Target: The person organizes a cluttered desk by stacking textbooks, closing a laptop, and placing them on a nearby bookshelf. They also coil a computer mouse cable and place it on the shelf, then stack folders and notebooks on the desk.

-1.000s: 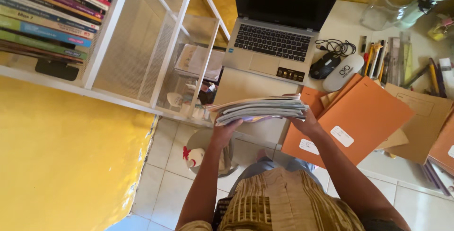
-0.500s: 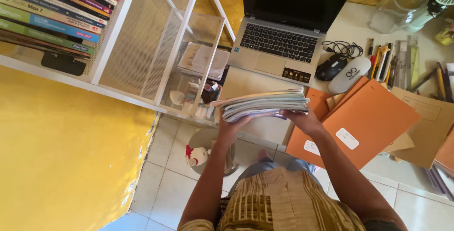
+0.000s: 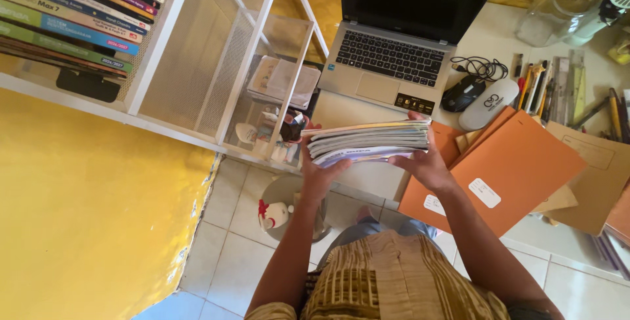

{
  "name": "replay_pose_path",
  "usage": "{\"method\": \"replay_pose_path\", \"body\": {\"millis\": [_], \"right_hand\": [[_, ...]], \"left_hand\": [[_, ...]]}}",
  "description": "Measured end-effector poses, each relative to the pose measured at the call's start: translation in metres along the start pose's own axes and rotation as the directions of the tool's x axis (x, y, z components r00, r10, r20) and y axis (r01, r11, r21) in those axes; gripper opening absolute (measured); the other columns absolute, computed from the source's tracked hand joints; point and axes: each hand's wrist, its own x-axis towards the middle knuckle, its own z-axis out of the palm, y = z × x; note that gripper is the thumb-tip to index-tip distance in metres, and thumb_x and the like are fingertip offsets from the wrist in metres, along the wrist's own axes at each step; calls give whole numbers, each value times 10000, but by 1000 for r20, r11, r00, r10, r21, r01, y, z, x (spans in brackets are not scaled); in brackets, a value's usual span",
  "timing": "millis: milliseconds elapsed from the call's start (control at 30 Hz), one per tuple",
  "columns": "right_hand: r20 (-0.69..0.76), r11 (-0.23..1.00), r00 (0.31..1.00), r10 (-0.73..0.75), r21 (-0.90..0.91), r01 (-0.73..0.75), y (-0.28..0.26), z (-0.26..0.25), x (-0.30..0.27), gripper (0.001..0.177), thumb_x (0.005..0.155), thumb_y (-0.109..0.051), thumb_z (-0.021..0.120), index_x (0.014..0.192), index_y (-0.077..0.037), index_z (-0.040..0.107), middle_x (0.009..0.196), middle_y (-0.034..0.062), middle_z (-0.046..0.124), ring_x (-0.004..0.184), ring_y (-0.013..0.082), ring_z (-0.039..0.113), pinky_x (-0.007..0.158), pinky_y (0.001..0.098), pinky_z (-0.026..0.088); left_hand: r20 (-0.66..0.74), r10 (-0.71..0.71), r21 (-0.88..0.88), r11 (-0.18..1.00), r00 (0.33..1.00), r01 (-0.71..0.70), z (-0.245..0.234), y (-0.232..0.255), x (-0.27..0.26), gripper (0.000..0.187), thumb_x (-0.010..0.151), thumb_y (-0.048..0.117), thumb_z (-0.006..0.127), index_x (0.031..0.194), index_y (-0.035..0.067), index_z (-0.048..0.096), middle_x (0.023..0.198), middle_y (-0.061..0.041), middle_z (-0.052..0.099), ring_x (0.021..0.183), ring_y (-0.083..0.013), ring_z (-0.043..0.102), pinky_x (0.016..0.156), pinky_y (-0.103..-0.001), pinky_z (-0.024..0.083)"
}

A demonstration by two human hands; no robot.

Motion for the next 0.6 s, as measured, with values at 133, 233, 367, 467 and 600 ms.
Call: {"method": "replay_pose_path", "body": {"millis": [133,233,367,467,600], "right_hand": [[-82,971,981,174,-150,-184,65,-22,-2,860,825,51,750,1544,-132,315,1351,33,584,1258,160,548,1054,320,476],[-70,955,983,169,-236,-181,128,-41,-7,498,905,14,728,1370,-36,560,1260,37,676,1192,160,604,1003,327,506],[-174,885,927,331,-285,-369,176,-62,-12,218,981,-60,706,1195,-25,695,1110,20,728,1041,143,634,915,313,511],[-179,939,952,246,-200,-280,190,-66,-11,182,956,-66,714,1136,-36,711,1059,3,724,987,107,644,855,288,531],[-157,919,987,26,-385,-86,193,-66,-8,175,945,-56,759,1111,-39,706,982,15,677,896,99,589,764,281,514]], "left_hand": [[-28,55,163,985,998,-50,-7,-31,-2,1086,710,0,913,1565,20,245,1509,-128,454,1374,-219,506,1154,-393,443],[-28,-73,-1,997,997,73,-8,-45,-4,1009,722,-31,893,1531,14,292,1375,-145,575,1240,-213,619,1068,-369,531],[-48,-131,-97,987,990,126,-5,-48,-9,880,736,-44,862,1457,52,366,1259,-106,625,1123,-196,660,975,-342,562],[-60,-135,-16,991,989,134,-10,-57,-12,673,778,-52,858,1349,-2,505,1199,-120,681,1071,-202,683,934,-340,576],[-103,-14,187,982,995,33,-17,-80,-19,603,814,-10,864,1314,8,526,1188,-85,681,1063,-171,673,934,-314,565]]}}
